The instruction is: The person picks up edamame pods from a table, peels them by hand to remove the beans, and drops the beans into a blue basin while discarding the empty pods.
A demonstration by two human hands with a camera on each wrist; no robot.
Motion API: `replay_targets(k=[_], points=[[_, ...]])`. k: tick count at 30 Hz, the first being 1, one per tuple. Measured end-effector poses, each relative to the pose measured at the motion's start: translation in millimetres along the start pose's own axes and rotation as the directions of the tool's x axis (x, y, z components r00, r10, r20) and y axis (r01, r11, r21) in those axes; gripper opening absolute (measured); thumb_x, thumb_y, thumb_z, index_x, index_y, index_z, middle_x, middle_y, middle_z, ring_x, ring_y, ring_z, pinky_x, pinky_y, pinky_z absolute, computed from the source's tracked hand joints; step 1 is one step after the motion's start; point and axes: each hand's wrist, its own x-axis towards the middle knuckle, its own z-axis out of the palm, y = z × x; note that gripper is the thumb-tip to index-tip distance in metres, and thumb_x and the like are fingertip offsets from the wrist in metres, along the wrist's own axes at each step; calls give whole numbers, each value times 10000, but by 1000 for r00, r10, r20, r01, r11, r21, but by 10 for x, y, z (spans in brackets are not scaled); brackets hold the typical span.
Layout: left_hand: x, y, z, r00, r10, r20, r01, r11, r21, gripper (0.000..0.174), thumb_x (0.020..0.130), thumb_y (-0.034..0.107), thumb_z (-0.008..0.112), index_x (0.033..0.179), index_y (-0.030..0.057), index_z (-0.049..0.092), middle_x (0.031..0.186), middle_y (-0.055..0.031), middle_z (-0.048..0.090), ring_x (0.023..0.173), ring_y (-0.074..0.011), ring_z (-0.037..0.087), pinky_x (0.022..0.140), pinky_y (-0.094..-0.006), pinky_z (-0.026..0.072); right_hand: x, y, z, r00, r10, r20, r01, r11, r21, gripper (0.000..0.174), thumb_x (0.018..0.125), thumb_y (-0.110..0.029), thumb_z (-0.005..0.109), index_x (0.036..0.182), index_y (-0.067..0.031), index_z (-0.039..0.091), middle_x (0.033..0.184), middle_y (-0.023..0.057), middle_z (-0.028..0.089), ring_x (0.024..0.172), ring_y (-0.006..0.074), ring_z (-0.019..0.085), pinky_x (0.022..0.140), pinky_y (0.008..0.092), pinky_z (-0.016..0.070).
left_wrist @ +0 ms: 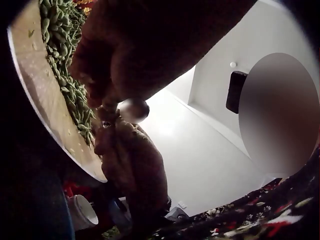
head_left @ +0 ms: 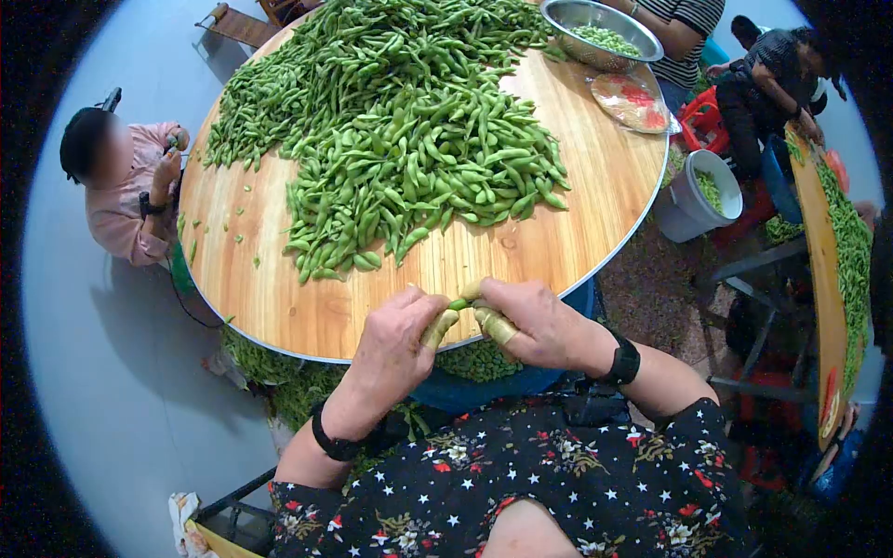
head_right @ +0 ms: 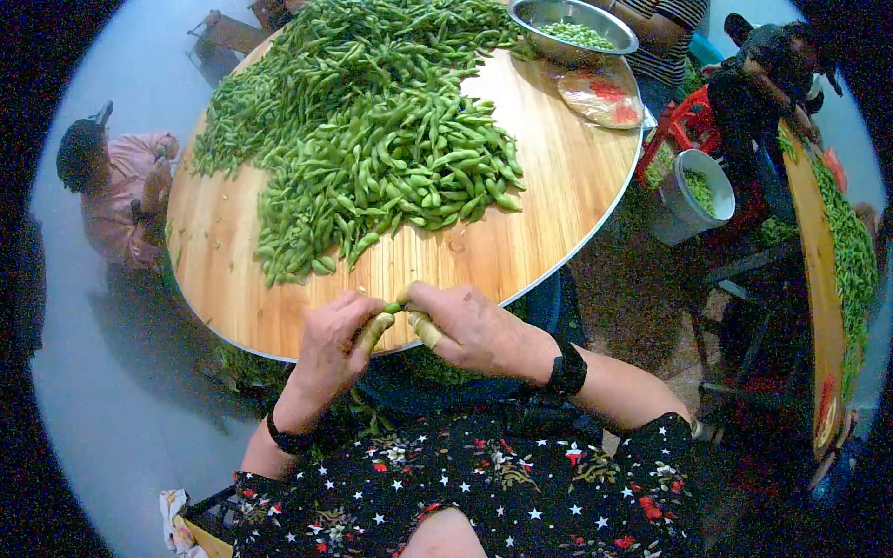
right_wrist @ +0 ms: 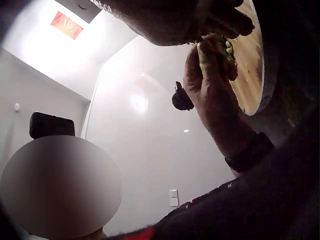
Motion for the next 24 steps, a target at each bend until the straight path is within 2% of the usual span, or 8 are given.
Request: replay_targets(k=[6,7,8,10,11,14,18,24], points=[[-101,9,11,994,106,25,-104,993,-63,114,777,22,649,887,21,620,738,-123,579,629,-282,579,548,-342,450,28,-52,-94,987,-68,148,72,997,-28,165,895,-164,460,966,-18,485,681,217,542,636,390,590,571,443,464],[-105,3,20,985,171,8,-170,984,-60,130,763,5,647,888,19,617,745,-122,581,629,-285,578,551,-340,454,80,-116,-226,927,115,357,-186,968,171,184,929,-213,447,959,-42,507,665,147,558,520,270,581,474,360,457],[-101,3,23,985,172,9,-171,983,-62,130,763,5,647,888,19,617,745,-122,581,629,-285,578,551,-340,454,109,-96,-261,927,117,357,-188,967,171,184,929,-213,447,959,-42,507,665,147,558,520,270,581,474,360,457],[-96,4,25,965,263,4,-262,965,-24,162,738,-15,648,892,20,613,745,-126,582,635,-286,581,559,-342,460,132,-42,-278,754,240,611,-551,737,390,192,953,-247,436,963,-71,514,698,74,584,494,146,553,421,275,432],[-94,3,18,965,263,4,-263,964,-25,162,738,-15,648,892,20,613,745,-126,582,635,-286,581,559,-342,460,103,131,-197,756,166,633,-597,569,565,247,972,-293,440,1026,-62,510,727,62,600,455,108,545,371,211,393],[-80,-24,-27,973,230,16,-231,973,29,184,728,-38,616,904,6,587,747,-132,551,674,-316,561,590,-384,463,84,120,-163,807,170,566,-573,457,680,268,970,-307,454,1052,-56,499,737,83,609,453,111,550,374,205,396],[-49,-35,-42,999,22,46,-20,999,-29,122,781,3,618,899,0,586,726,-142,541,662,-317,553,567,-387,445,63,-18,-139,939,181,292,-299,850,434,214,950,-218,422,1050,-43,495,737,56,622,474,127,562,421,270,436],[-50,-22,8,1000,15,-12,-15,999,-40,83,808,33,623,877,-1,589,709,-148,549,631,-319,547,550,-390,430,65,-9,-27,995,38,91,-46,995,85,177,911,-163,434,997,-11,461,710,179,585,634,364,585,572,429,455]])
